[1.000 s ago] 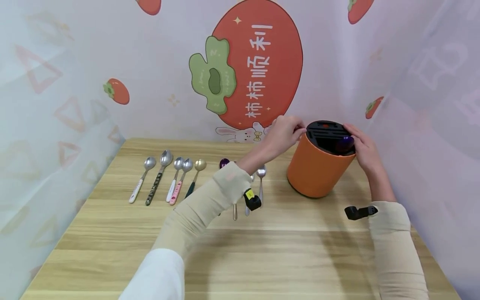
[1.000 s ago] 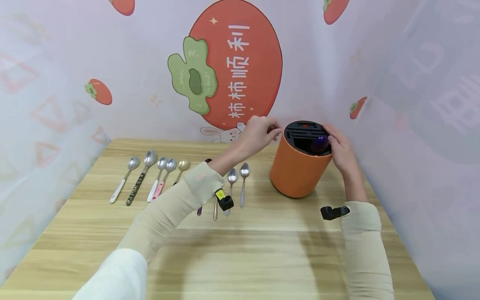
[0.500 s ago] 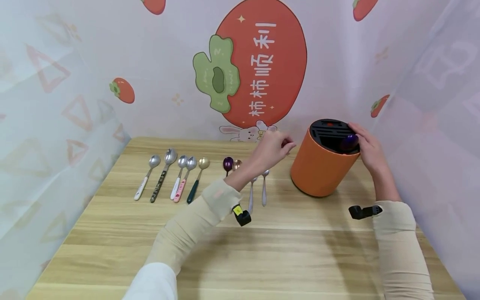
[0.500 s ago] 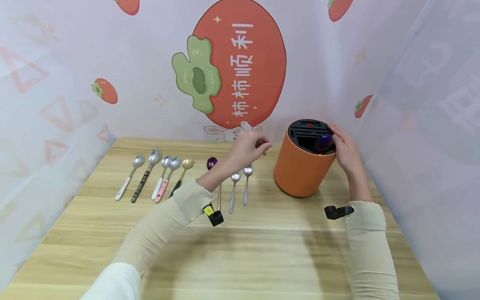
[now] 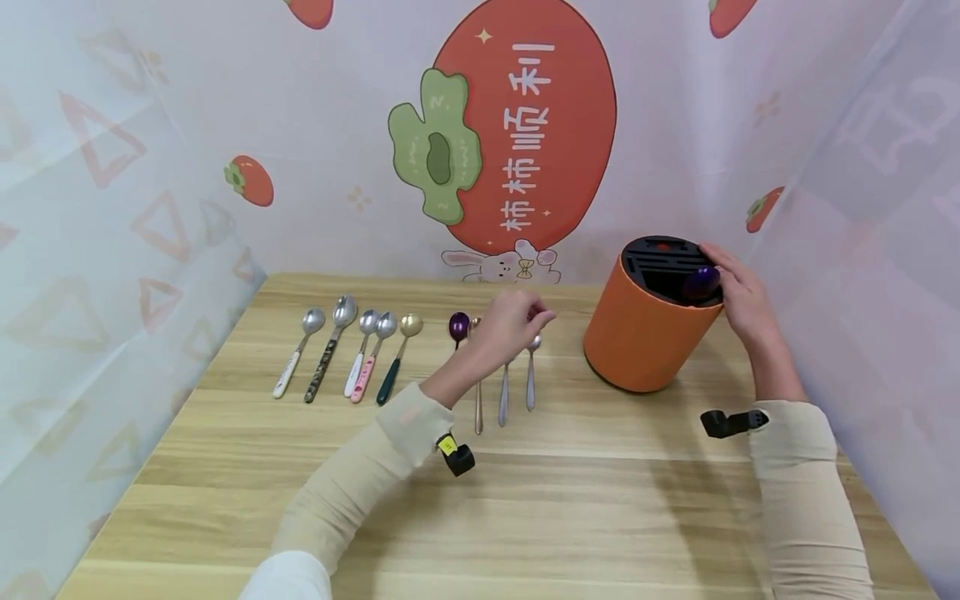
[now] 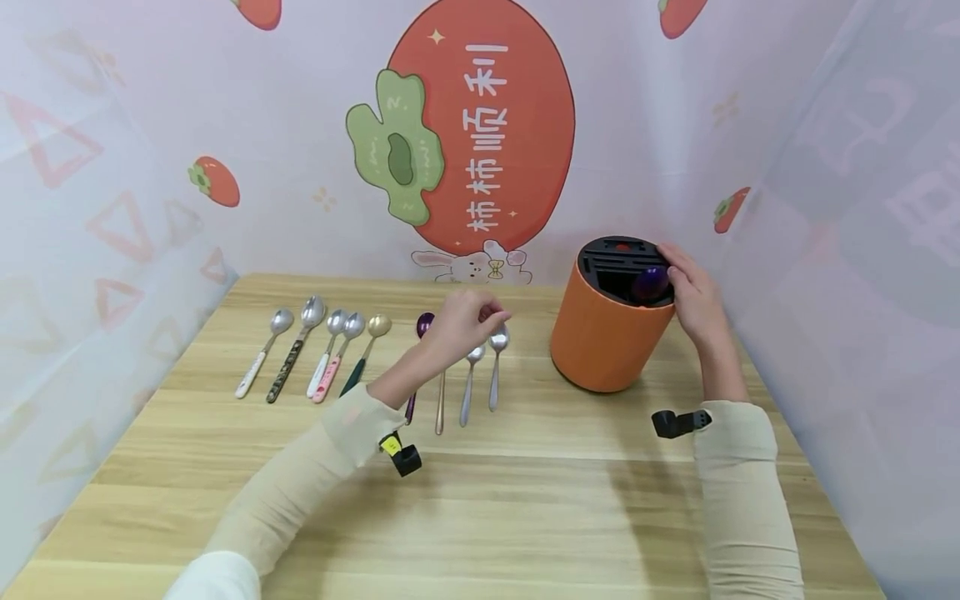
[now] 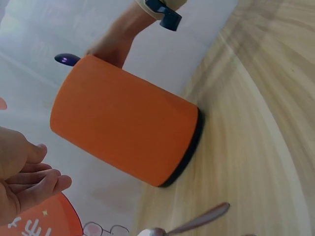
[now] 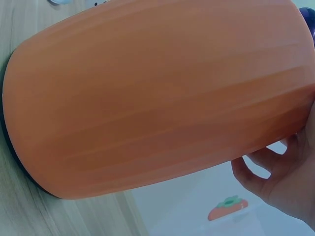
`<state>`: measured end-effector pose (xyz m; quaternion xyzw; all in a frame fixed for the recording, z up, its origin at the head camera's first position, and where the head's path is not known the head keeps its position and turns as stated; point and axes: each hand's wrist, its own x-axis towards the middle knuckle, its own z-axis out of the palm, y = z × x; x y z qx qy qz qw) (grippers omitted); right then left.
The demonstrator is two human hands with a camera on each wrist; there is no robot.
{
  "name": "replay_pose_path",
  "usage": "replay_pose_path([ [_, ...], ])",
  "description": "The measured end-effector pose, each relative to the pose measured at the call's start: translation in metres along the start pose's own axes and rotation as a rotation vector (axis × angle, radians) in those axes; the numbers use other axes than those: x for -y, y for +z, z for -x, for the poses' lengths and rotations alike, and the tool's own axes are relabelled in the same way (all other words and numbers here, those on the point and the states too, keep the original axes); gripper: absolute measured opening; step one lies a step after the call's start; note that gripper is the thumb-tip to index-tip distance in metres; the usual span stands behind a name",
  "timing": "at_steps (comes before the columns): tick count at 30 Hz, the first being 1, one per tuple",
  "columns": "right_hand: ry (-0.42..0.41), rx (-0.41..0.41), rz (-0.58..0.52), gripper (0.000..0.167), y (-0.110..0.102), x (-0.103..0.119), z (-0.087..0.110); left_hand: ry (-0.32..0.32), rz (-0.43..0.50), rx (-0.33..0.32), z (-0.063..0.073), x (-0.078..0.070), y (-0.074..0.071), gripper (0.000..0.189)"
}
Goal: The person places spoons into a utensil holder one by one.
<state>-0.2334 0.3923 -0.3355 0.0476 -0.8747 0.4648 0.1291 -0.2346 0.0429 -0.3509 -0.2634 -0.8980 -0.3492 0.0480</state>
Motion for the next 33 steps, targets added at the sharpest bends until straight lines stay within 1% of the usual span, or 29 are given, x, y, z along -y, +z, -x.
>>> replay_pose_path([
  [3, 0.0, -0.004, 0.005, 0.049, -0.002, 0.0, 0.0, -0.032, -0.017, -0.007, 0.006, 0.008, 0.001, 0.019],
  [7, -0.013, -0.01, 0.005, 0.048, -0.002, -0.001, 0.0, -0.061, -0.009, -0.006, 0.014, 0.02, 0.002, 0.017],
  [10, -0.024, -0.005, -0.001, 0.048, -0.001, 0.0, 0.0, -0.066, -0.028, -0.012, 0.02, 0.029, 0.003, 0.019],
  [13, -0.029, 0.002, -0.01, 0.048, 0.0, 0.001, 0.001, -0.055, -0.07, -0.034, 0.026, 0.039, 0.005, 0.019],
  [16, -0.028, 0.001, -0.014, 0.048, 0.0, 0.002, 0.001, -0.046, -0.087, -0.043, 0.031, 0.047, 0.006, 0.016],
  [18, -0.03, 0.0, -0.012, 0.048, 0.0, 0.002, 0.0, -0.054, -0.088, -0.041, 0.034, 0.053, 0.006, 0.013],
  [23, -0.03, -0.005, 0.002, 0.048, -0.001, 0.001, 0.0, -0.1, -0.129, -0.035, 0.043, 0.069, 0.008, 0.008],
  [25, -0.023, -0.005, 0.016, 0.048, -0.001, 0.001, 0.001, -0.13, -0.141, -0.034, 0.047, 0.077, 0.008, 0.008],
  [28, -0.019, -0.005, 0.03, 0.048, -0.001, 0.003, 0.001, -0.187, -0.131, -0.024, 0.052, 0.089, 0.009, 0.011],
  [31, -0.023, -0.005, 0.021, 0.048, -0.001, 0.003, 0.002, -0.235, -0.152, -0.015, 0.056, 0.099, 0.008, 0.014],
  [33, -0.025, -0.005, 0.009, 0.048, -0.001, 0.002, 0.002, -0.26, -0.174, -0.005, 0.059, 0.104, 0.008, 0.007],
])
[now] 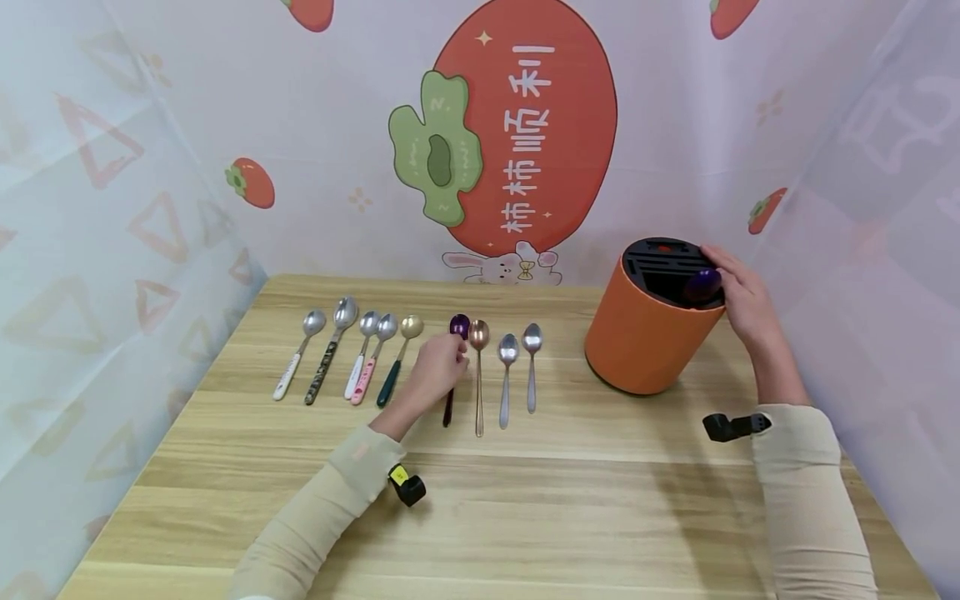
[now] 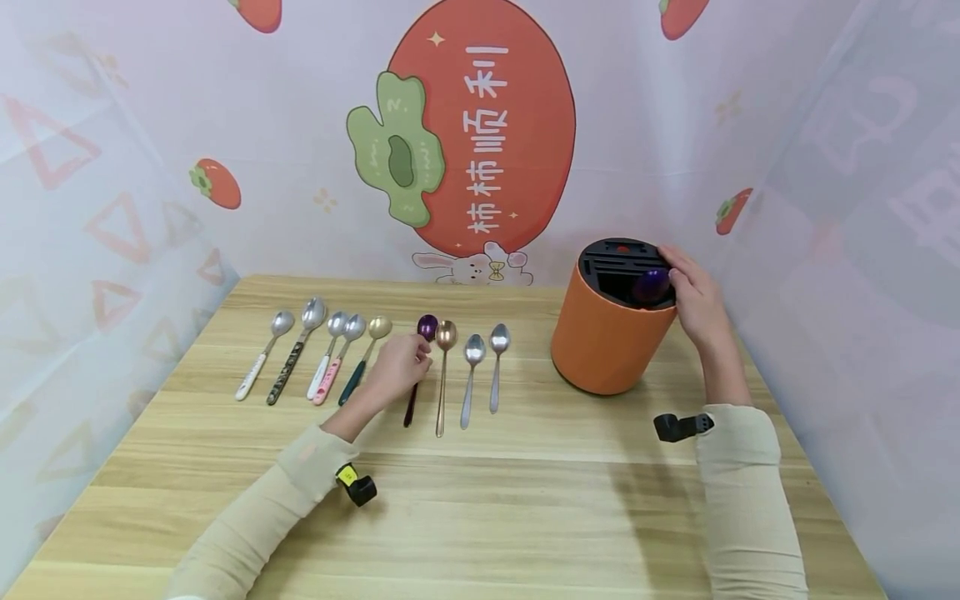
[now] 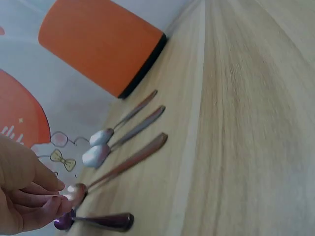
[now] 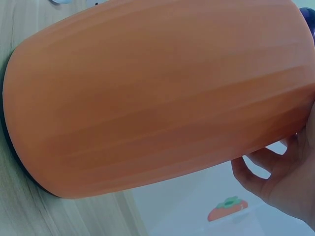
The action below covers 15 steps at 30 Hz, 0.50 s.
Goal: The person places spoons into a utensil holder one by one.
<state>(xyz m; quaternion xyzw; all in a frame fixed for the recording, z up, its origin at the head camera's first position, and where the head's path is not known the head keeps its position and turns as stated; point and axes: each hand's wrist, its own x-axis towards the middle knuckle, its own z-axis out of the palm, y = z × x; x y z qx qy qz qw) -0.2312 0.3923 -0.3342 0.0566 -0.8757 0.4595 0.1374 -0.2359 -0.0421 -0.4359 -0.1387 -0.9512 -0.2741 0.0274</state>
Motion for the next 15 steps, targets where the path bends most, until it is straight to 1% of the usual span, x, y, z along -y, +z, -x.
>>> replay_pose_path([
  [1, -0.001, 0.002, -0.001, 0.048, 0.0, 0.0, 0.0, -0.008, -0.013, 0.002, 0.001, 0.002, 0.0, 0.002],
  [5, 0.005, 0.006, 0.009, 0.049, -0.001, -0.002, 0.0, -0.016, -0.053, 0.024, 0.002, 0.01, 0.003, 0.025],
  [6, 0.005, 0.006, 0.01, 0.048, -0.001, -0.002, 0.0, -0.015, -0.066, 0.029, 0.002, 0.012, 0.004, 0.027],
  [10, 0.002, 0.008, 0.004, 0.048, -0.001, -0.003, 0.0, -0.027, -0.104, 0.058, 0.001, 0.014, 0.006, 0.026],
  [15, -0.011, -0.007, 0.012, 0.048, -0.001, -0.003, -0.002, -0.06, -0.119, 0.101, -0.002, 0.013, 0.007, 0.023],
])
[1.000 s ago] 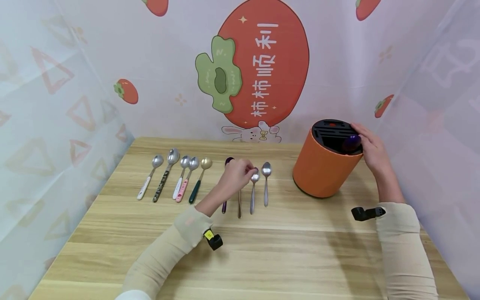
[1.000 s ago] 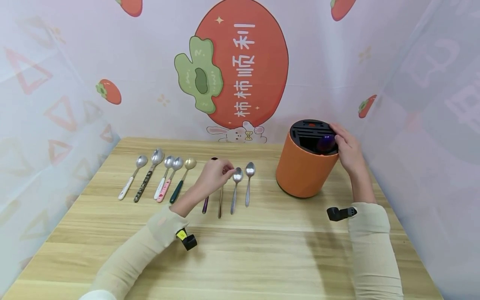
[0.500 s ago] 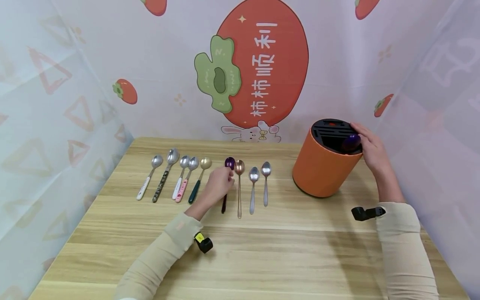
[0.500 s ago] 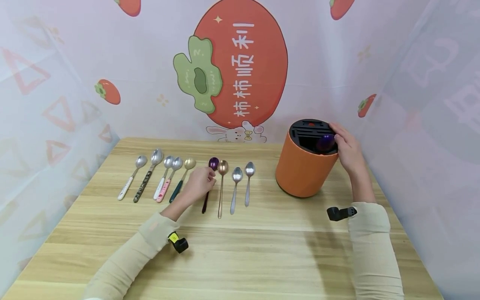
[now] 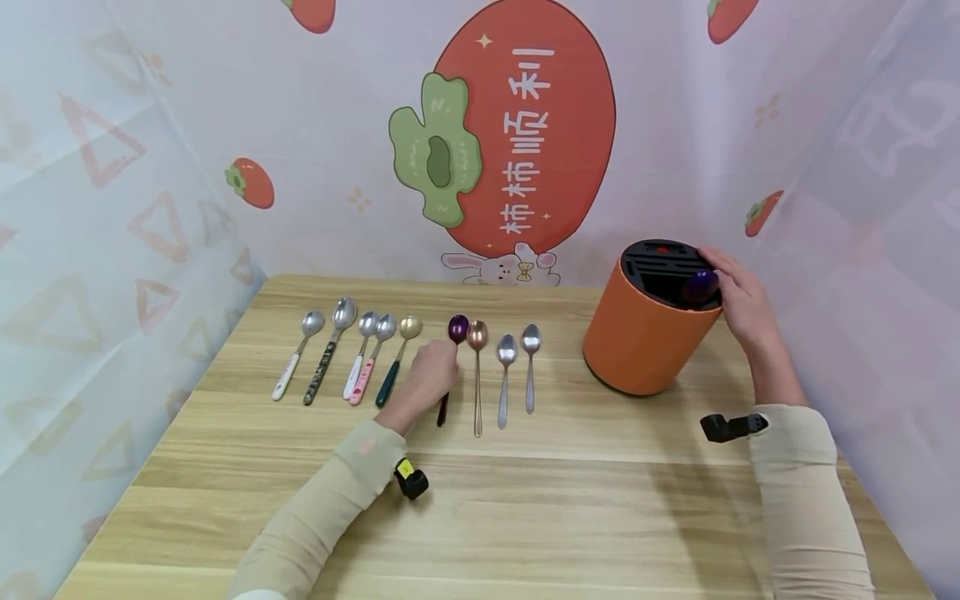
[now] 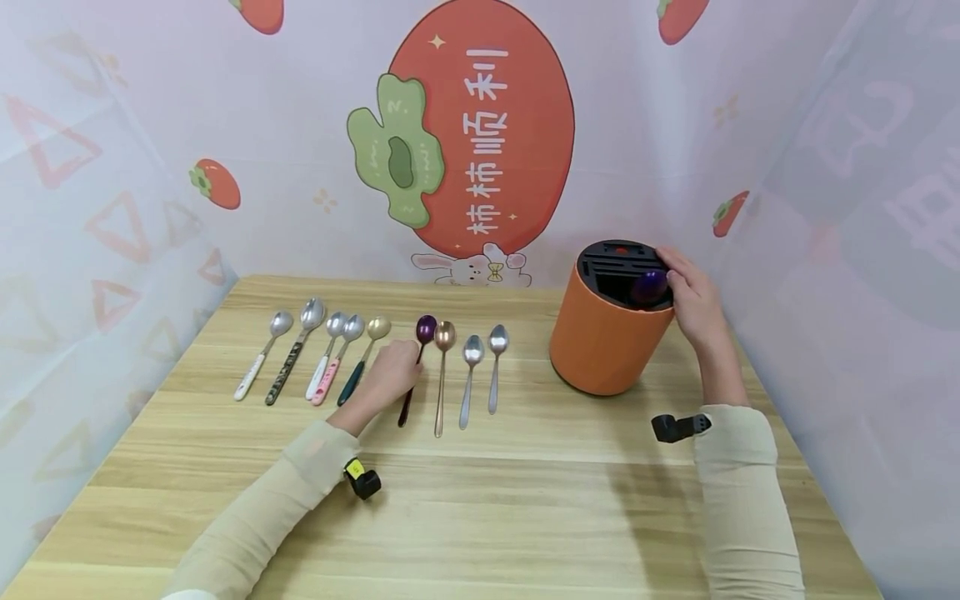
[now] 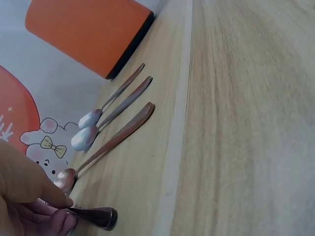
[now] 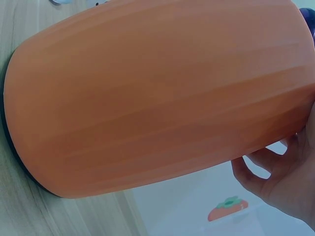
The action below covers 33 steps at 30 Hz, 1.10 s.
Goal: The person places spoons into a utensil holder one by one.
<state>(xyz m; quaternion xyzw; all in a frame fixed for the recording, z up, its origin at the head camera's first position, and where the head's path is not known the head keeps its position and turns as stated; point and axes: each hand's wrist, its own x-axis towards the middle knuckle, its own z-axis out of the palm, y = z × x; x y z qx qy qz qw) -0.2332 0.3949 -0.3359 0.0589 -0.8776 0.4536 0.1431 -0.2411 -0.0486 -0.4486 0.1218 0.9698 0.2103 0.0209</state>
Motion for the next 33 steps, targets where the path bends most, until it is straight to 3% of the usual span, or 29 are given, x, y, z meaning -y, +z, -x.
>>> replay_pose_path([
  [9, -0.01, -0.005, -0.008, 0.048, 0.0, 0.002, 0.0, -0.002, -0.014, 0.023, -0.005, 0.003, -0.002, 0.023],
  [14, -0.006, 0.001, -0.009, 0.048, -0.001, 0.003, -0.001, -0.015, 0.037, 0.063, -0.007, 0.007, -0.005, 0.026],
  [19, 0.0, 0.011, -0.012, 0.048, -0.001, 0.003, 0.002, -0.04, 0.116, 0.096, -0.004, 0.007, -0.008, 0.042],
  [28, -0.004, 0.005, -0.005, 0.048, -0.001, 0.002, 0.004, -0.026, 0.188, 0.055, 0.003, 0.004, -0.02, 0.054],
  [33, -0.014, 0.008, -0.016, 0.049, -0.001, 0.003, 0.003, 0.02, 0.202, 0.012, 0.004, -0.002, -0.027, 0.054],
])
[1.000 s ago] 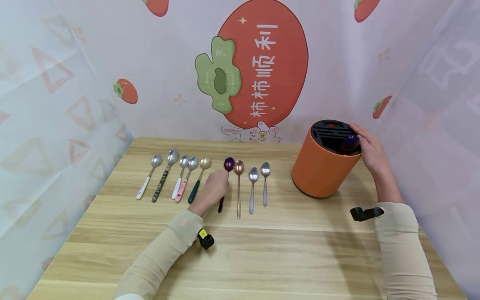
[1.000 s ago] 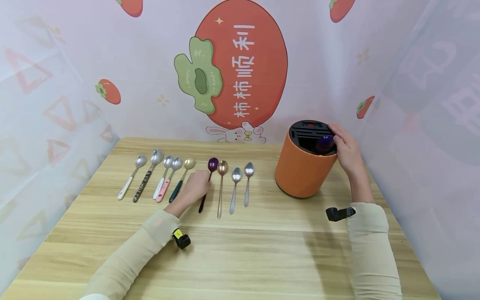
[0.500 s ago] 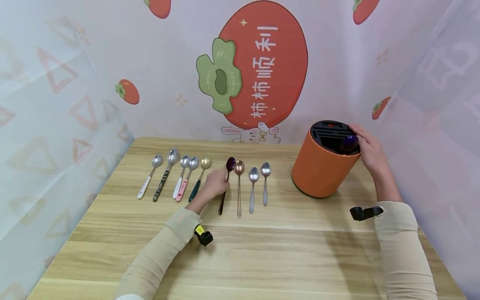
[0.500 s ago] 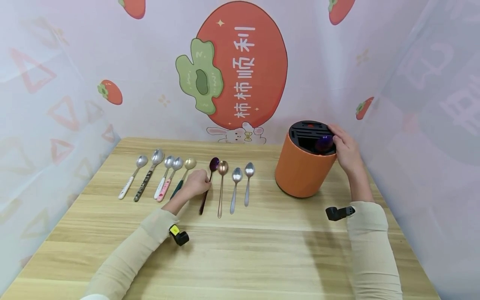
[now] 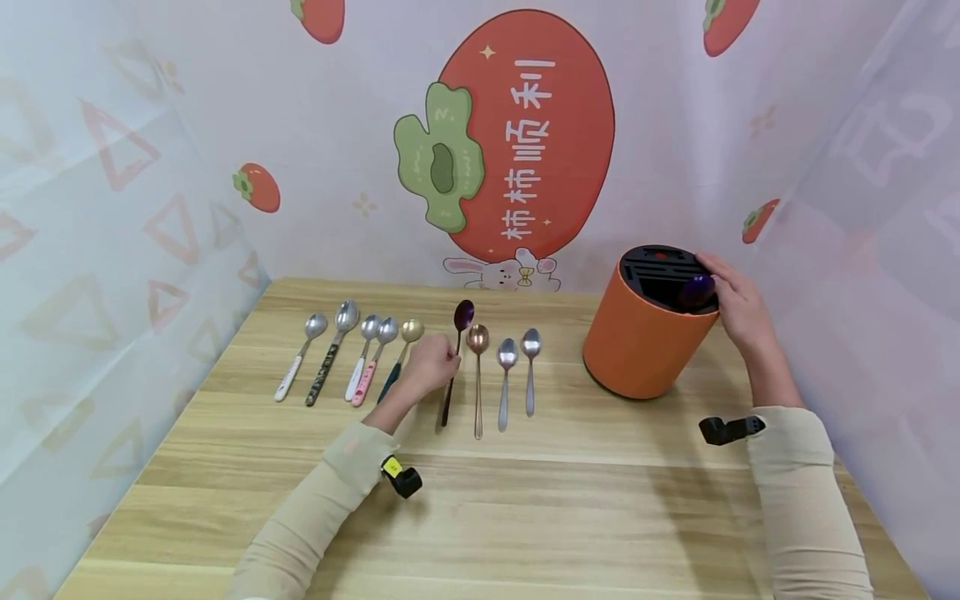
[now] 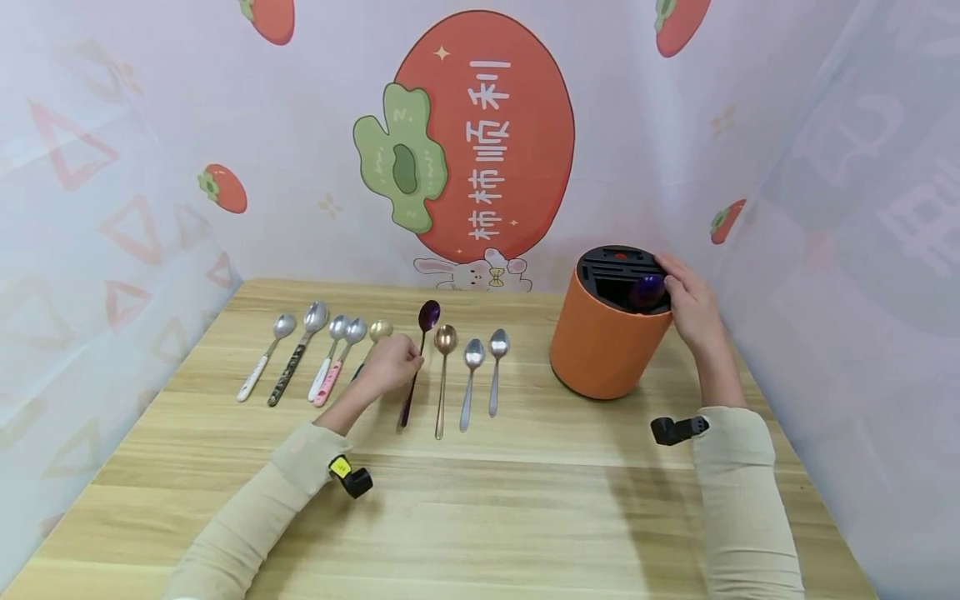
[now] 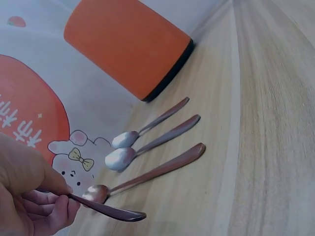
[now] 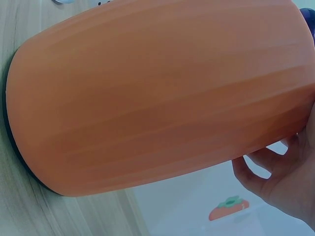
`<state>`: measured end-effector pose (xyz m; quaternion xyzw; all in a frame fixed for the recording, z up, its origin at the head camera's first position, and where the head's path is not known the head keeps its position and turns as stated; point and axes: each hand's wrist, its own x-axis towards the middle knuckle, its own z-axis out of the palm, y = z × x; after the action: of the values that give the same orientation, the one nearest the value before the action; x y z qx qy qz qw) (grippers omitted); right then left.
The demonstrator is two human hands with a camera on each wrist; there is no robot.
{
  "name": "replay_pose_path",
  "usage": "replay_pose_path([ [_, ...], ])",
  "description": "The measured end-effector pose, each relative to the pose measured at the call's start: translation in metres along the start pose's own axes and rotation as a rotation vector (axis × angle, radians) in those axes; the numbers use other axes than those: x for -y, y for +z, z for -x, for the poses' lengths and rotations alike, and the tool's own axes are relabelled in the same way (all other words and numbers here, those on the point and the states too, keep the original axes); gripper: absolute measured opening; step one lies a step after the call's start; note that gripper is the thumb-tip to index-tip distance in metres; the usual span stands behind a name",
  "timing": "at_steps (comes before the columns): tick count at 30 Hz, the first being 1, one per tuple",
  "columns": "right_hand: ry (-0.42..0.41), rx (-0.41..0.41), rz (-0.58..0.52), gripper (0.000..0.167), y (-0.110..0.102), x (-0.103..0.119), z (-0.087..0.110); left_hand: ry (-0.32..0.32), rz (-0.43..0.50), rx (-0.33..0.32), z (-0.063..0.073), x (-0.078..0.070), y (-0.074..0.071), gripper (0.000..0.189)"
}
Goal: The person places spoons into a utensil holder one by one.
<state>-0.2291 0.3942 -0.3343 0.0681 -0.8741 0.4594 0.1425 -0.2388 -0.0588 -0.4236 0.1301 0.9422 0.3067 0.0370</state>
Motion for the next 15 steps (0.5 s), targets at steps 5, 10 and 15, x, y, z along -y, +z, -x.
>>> replay_pose_path([
  [5, 0.006, -0.004, -0.014, 0.049, 0.0, -0.002, 0.001, 0.022, 0.039, -0.027, 0.0, -0.008, -0.002, 0.04],
  [10, 0.01, -0.004, -0.015, 0.049, 0.0, -0.002, 0.001, 0.03, 0.076, -0.069, 0.001, -0.017, -0.003, 0.012],
  [15, 0.016, -0.001, -0.017, 0.049, 0.001, -0.001, 0.0, 0.061, 0.095, -0.111, 0.002, -0.026, -0.004, 0.009],
])
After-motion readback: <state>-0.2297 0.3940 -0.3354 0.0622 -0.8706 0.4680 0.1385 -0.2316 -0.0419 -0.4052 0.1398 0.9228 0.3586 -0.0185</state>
